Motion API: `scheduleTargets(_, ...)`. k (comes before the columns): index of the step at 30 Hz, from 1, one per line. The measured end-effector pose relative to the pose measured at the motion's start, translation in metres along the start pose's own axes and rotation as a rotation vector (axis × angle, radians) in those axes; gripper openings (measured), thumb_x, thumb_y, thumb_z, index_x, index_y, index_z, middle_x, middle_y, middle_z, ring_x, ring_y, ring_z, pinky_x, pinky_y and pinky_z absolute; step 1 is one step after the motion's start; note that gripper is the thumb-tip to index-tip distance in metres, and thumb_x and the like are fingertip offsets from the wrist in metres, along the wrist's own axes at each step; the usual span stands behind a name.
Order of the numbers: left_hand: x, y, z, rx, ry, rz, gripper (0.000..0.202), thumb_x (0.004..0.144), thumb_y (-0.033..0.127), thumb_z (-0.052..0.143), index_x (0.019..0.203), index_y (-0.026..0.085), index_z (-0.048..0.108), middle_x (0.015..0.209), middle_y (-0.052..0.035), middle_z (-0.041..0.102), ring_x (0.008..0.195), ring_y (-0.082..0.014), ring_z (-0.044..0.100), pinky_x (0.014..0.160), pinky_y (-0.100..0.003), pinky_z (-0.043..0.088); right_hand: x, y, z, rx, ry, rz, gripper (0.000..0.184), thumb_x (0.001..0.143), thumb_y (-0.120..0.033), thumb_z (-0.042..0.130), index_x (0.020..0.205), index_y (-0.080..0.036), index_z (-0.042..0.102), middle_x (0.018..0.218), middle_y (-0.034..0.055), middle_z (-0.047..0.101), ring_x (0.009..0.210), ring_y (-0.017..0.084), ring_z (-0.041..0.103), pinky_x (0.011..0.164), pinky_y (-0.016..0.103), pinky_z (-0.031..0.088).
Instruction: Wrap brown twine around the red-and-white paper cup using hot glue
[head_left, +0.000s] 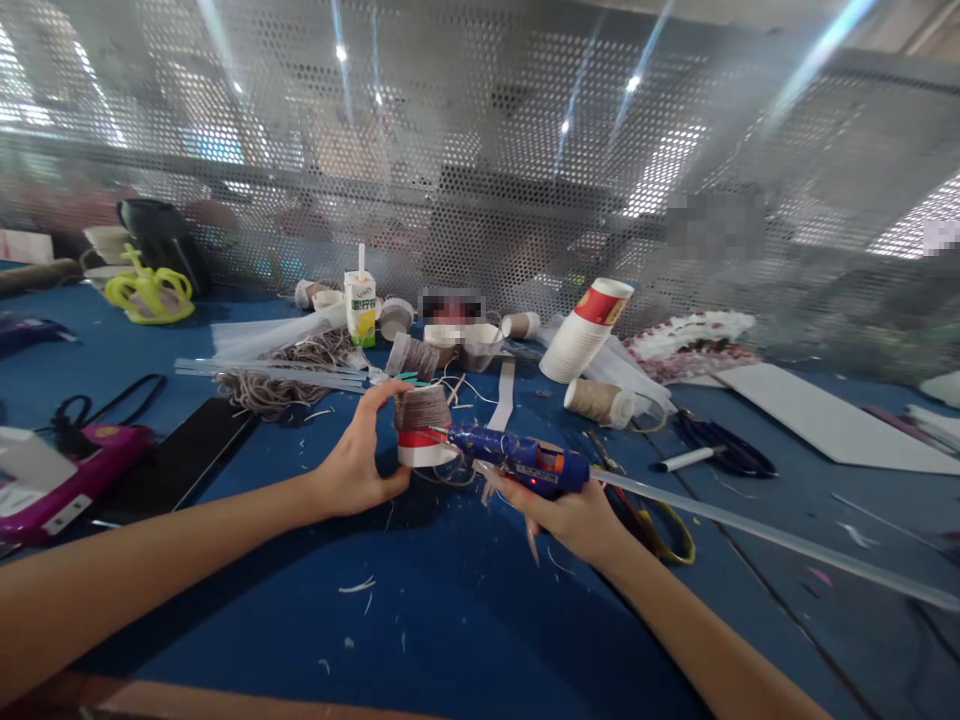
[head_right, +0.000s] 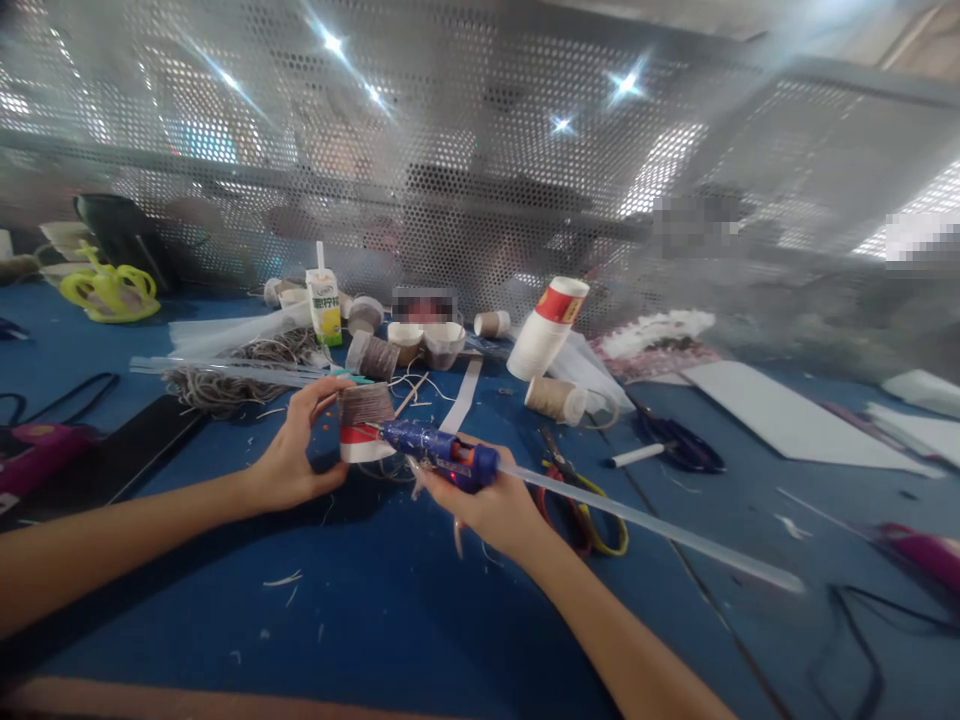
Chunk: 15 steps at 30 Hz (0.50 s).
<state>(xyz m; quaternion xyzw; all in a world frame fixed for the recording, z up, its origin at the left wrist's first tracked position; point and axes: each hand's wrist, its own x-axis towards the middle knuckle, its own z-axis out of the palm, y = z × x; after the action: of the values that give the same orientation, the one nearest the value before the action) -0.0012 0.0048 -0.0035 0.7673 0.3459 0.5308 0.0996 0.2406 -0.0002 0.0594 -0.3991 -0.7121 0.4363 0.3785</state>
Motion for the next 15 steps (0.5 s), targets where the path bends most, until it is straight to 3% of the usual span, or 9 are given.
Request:
scheduleTargets(9, -0.001, 0.0016, 0.0005, -0.009, -0.031, 0.051, 0.086, 0.065, 0.009, 0.065, 0.14, 0.021, 0.024, 0.134, -0.0156, 0.04, 0.128, -0.0357, 0.044, 0.108, -0.061, 0.039, -0.0001, 0.0045, 0.0003, -0.1, -0.029, -0.117, 0.011, 0.074, -0.028, 0.065, 0.066, -0.021, 0.061, 0.057, -0.0005, 0.062, 0.048, 0.014, 0.057, 0.038, 0.024, 0.046)
scheduleTargets(15, 0.0002, 0.0042, 0.001, -0.04, -0.031, 0.074, 0.084, 0.067, 0.009, 0.063, 0.14, 0.023, 0.023, 0.133, -0.0139, 0.04, 0.127, -0.0325, 0.046, 0.107, -0.057, 0.043, 0.0012, 0.0046, 0.0002, -0.114, -0.03, -0.142, 0.016, 0.075, -0.028, 0.065, 0.064, -0.021, 0.056, 0.053, -0.0021, 0.058, 0.045, 0.013, 0.055, 0.043, 0.025, 0.048)
